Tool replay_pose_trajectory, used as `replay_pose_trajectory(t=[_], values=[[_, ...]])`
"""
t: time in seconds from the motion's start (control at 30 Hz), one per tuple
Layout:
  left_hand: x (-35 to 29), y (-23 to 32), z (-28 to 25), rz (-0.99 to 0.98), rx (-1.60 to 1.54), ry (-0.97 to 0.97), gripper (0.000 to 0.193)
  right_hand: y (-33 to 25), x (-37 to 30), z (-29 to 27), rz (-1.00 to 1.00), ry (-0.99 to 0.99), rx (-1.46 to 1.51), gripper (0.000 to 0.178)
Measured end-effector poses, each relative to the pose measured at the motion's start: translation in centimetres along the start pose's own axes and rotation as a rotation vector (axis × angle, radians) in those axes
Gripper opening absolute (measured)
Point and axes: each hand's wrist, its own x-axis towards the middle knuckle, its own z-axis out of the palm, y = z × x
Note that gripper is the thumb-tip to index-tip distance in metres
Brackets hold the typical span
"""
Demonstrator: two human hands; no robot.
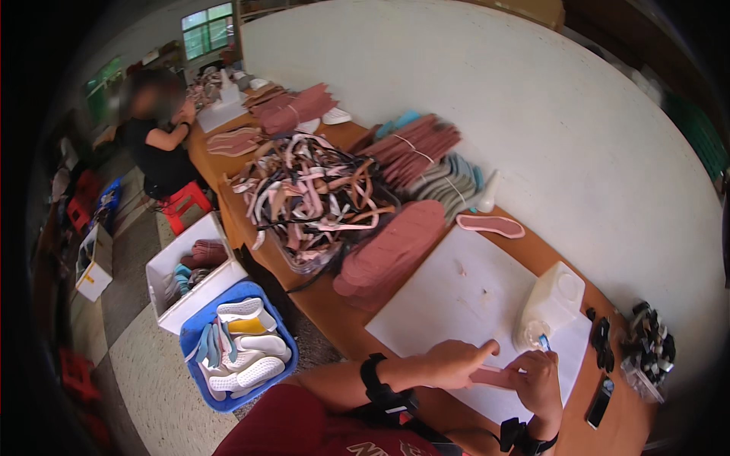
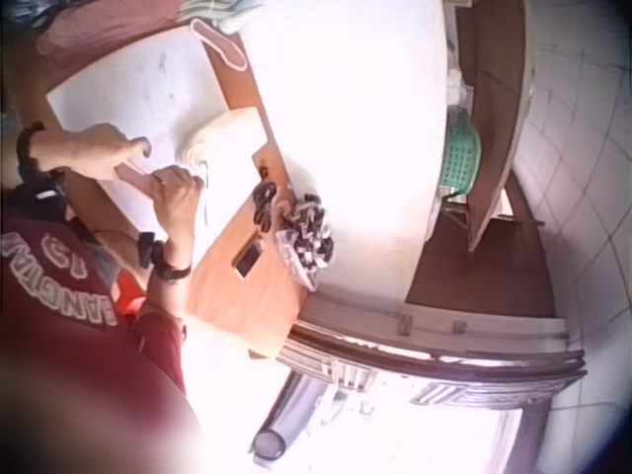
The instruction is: The person presses a strap along the edge of a pink sole, then dips a toothbrush into a container of white paste and brushes it onto the perimeter of another sole.
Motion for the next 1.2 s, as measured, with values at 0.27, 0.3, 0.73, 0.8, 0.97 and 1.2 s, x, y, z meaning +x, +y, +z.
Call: replay_pose_trajectory(t=[0.27, 0.3, 0.73, 0.8, 0.97, 1.2], values=[[0.0, 0.1, -1.5, -0.082, -0.054, -0.042, 0.061, 2.6, -0.1, -0.7, 0.061, 0.025, 0.291, 0.007], [0.1, 0.0, -1.6, -0.113, -0.067, -0.049, 0.061, 2.9, -0.2, -0.7, 0.129, -0.011, 0.353, 0.006], [0.5, 0.1, -0.8, -0.135, -0.275, -0.010, 0.058, 3.8, -2.9, 2.6, 0.518, 0.464, 1.149, 0.015], [0.7, -0.2, -0.7, -0.130, -0.266, 0.005, 0.058, 3.7, -3.0, 3.5, 0.523, 0.535, 1.179, 0.017], [1.3, -1.1, -0.8, -0.154, -0.454, 0.147, 0.057, 1.7, -2.9, 5.4, 0.534, 0.523, 1.143, 0.015], [1.8, -0.8, -0.8, -0.099, -0.470, 0.146, 0.052, 1.0, -2.8, 6.8, 0.526, 0.212, 1.223, 0.014]])
